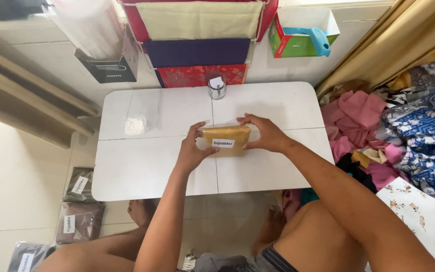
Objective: Preparing and packaging items for shipping by lint-rolling bags, folding hijabs, and placing them into plastic sleeves.
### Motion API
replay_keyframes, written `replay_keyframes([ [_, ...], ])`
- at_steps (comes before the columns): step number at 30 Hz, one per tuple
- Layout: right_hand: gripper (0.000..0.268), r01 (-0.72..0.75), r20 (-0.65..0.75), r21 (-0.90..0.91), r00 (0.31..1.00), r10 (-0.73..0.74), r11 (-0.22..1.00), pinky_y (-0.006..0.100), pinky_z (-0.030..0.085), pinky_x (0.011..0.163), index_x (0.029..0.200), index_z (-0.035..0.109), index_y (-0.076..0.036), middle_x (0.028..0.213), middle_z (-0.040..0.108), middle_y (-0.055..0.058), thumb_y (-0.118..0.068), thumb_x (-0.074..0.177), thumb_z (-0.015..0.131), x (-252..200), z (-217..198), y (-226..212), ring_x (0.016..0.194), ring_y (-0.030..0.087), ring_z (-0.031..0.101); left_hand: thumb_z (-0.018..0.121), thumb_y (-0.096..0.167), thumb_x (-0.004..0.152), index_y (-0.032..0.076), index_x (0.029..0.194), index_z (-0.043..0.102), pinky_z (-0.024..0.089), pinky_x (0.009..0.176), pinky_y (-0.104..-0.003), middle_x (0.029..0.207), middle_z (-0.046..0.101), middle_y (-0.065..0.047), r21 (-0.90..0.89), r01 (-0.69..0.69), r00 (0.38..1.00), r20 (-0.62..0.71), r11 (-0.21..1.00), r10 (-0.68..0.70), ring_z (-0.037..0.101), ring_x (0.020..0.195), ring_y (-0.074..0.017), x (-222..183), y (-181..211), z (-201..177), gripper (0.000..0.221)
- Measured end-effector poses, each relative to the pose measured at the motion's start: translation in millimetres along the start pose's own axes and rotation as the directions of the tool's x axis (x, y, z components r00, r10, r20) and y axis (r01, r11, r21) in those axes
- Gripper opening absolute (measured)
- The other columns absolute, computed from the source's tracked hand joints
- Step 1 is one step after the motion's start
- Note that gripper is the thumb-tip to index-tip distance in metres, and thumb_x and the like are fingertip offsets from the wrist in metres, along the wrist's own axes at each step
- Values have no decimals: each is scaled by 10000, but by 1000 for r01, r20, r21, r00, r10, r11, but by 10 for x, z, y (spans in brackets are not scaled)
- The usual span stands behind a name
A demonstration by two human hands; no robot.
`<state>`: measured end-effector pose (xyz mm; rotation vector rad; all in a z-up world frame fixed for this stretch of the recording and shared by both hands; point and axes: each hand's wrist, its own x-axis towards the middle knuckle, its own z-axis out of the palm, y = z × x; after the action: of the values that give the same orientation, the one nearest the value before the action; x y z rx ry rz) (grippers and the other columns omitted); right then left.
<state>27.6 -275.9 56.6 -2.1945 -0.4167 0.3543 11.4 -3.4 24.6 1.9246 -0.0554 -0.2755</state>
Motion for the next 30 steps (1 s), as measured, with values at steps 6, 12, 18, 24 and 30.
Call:
replay_keyframes([
  [6,676,-191,-38,450,972,232,872,386,526,1028,1354,516,-124,1198,695,141,-9,765,830,239,347,706,1127,250,671,873,237,780,156,1318,624,378,1162,-534,1330,610,-136,171,22,1000,-6,985,-21,513,1365,-406,238,-473,148,599],
  [12,307,-115,-235,453,941,243,884,281,553,764,1206,660,-119,959,693,22,-152,914,749,397,389,767,914,129,636,771,278,910,56,1427,467,537,1006,-568,1267,659,-261,-297,-67,995,-88,953,42,644,1182,-466,274,-334,379,639],
  [18,722,-415,-190,269,862,470,869,550,385,1170,1597,275,-113,1440,548,271,-514,1041,500,367,458,508,1409,398,475,585,382,1015,-32,1515,311,600,914,-539,1179,679,-321,-24,62,992,-111,998,-65,699,1093,-434,247,-108,565,704],
  [24,629,-395,-242,-503,918,313,769,612,552,921,1582,262,-17,1451,502,332,-378,1071,323,317,533,142,1133,446,671,418,676,970,61,1425,566,152,1179,-698,1635,343,-208,844,177,973,-226,507,36,264,1529,-398,336,-95,822,780],
  [30,609,-85,-113,-457,993,37,885,689,194,1189,1606,261,-64,1634,253,280,-223,1027,359,292,607,152,1493,525,227,545,438,950,-42,1604,231,108,1217,-681,1672,144,-307,827,-15,945,-171,563,277,153,1542,-479,458,-388,871,870],
])
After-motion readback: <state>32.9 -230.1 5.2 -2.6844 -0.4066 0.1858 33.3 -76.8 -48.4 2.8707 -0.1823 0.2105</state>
